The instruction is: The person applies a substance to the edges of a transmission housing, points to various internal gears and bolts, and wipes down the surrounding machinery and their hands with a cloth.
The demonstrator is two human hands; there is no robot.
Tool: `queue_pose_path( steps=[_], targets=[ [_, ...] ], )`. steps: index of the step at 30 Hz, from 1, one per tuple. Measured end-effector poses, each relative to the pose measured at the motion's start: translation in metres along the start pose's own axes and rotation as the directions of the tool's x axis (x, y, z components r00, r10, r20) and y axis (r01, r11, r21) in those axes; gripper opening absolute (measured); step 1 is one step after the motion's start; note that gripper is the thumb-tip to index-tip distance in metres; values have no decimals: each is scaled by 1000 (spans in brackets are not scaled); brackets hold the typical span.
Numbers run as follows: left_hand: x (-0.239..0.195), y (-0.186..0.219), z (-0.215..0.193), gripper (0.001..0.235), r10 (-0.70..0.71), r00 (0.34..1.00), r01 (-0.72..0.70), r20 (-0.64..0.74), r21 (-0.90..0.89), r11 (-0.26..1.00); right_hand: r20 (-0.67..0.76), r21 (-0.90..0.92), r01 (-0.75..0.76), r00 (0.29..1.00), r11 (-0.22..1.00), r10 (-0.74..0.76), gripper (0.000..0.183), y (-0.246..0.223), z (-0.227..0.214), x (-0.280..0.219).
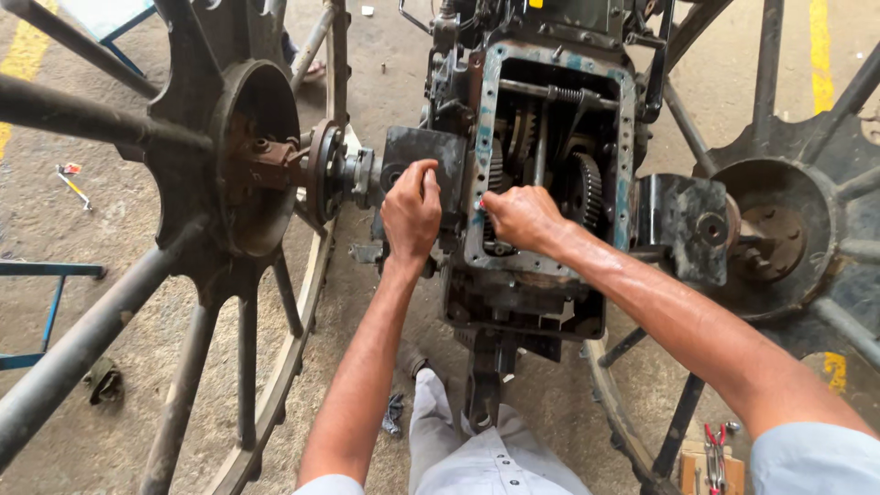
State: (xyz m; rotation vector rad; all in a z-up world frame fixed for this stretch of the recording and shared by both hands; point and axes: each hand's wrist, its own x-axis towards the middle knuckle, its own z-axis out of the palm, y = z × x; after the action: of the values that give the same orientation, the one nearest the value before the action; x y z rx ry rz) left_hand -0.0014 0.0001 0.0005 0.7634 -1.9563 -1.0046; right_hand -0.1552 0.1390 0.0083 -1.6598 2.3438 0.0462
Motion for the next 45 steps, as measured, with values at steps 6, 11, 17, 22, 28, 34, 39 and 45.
queue_pose_path(
  steps=[6,11,17,22,28,34,39,45],
  targets=[
    [0,3,1,16,5,1000,-3,-27,55,998,186,638,-225,973,736,136,23,49,17,14],
    [-3,6,7,15,-34,998,38,-44,106,994,149,569,-279,960,774,236,29,75,1,42],
    [-4,5,11,15,-12,997,23,-74,155,988,84,359,-204,979,911,186,32,78,-10,79],
    [-3,2,14,15,-23,998,33,-65,171,985,-73,223,3,997,975,13,29,92,-14,96],
    [-2,5,14,14,10,996,7,-87,190,982,-70,226,-23,997,974,40,29,102,-24,116],
    [-1,7,13,14,-36,996,49,-77,181,982,42,52,-70,997,996,68,21,93,-27,129],
    [-1,9,12,14,-14,996,31,-93,190,981,147,-258,41,989,965,-3,22,84,-28,134],
    [0,8,12,14,-21,996,36,-88,171,985,132,267,-156,983,951,124,46,113,-64,134]
  ],
)
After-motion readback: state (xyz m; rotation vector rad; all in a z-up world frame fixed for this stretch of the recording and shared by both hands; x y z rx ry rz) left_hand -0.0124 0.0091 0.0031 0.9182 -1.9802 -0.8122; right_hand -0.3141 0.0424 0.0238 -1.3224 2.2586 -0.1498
